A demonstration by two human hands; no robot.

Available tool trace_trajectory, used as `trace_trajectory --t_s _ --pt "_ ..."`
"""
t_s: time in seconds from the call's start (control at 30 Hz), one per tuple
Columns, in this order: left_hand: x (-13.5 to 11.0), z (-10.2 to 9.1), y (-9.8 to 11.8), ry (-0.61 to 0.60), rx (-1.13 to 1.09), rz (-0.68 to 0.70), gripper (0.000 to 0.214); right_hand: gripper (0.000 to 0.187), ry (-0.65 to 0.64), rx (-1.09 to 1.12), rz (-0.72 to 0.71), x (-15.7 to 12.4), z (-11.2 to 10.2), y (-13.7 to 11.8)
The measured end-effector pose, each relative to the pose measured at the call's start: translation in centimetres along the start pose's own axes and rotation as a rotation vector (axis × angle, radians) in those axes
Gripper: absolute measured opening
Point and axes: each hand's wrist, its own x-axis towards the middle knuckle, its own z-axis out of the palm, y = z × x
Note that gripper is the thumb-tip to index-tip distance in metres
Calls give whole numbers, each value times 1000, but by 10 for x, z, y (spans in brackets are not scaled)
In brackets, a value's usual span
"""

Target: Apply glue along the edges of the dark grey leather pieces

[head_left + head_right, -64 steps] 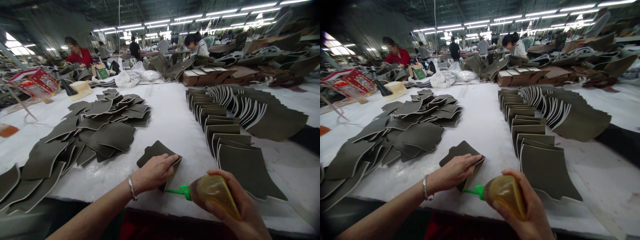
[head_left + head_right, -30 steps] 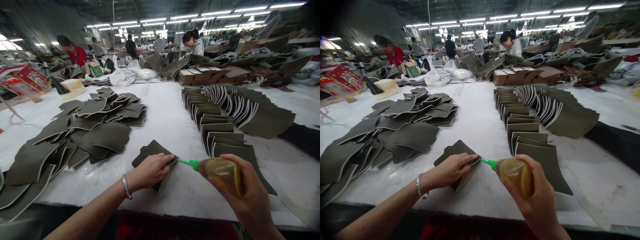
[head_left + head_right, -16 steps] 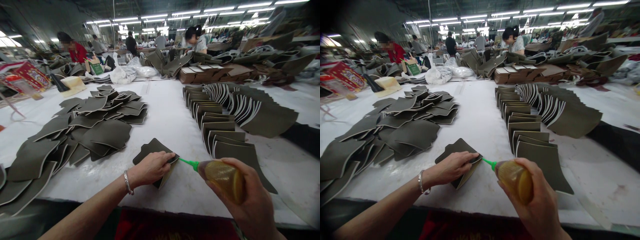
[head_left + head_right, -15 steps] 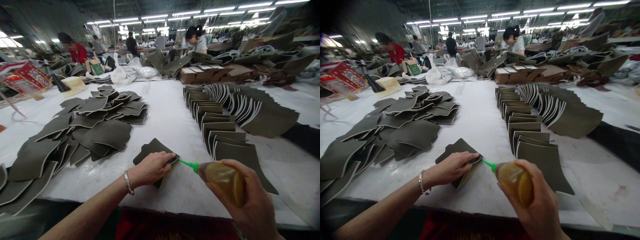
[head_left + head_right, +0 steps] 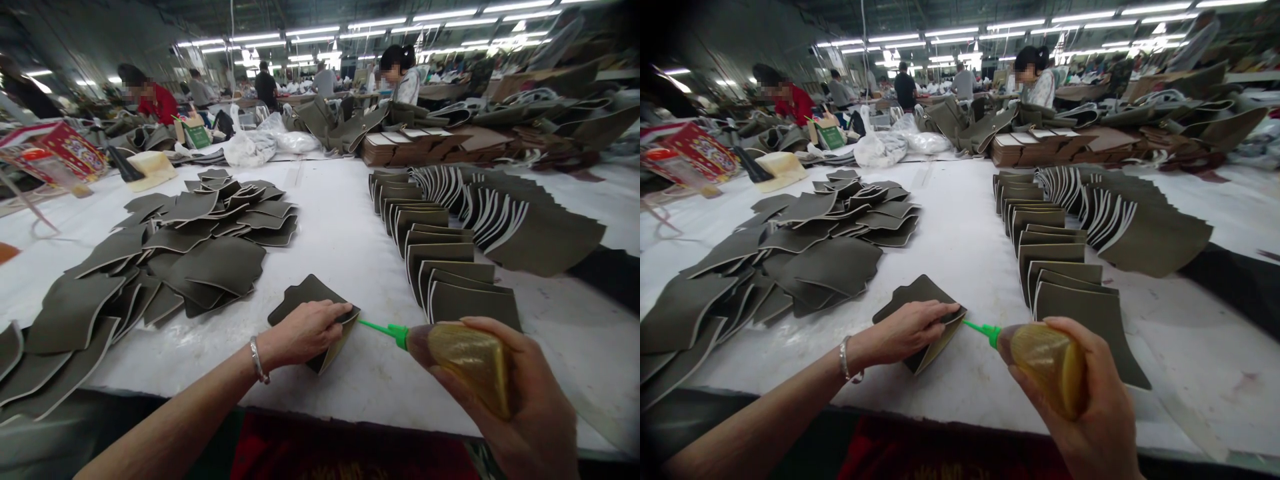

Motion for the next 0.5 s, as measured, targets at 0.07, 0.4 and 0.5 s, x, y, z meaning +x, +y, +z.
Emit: trace_trajectory --t_s 0.07,0.4,0.5 --pt "0 1 -1 12 -8 6 47 50 -10 -10 -16 2 0 -1" --pt "0 1 -1 13 -16 2 47 44 -6 -85 -142 4 11 1" --pt "0 0 0 1 -2 -8 47 47 -67 -3 -7 -7 11 -3"
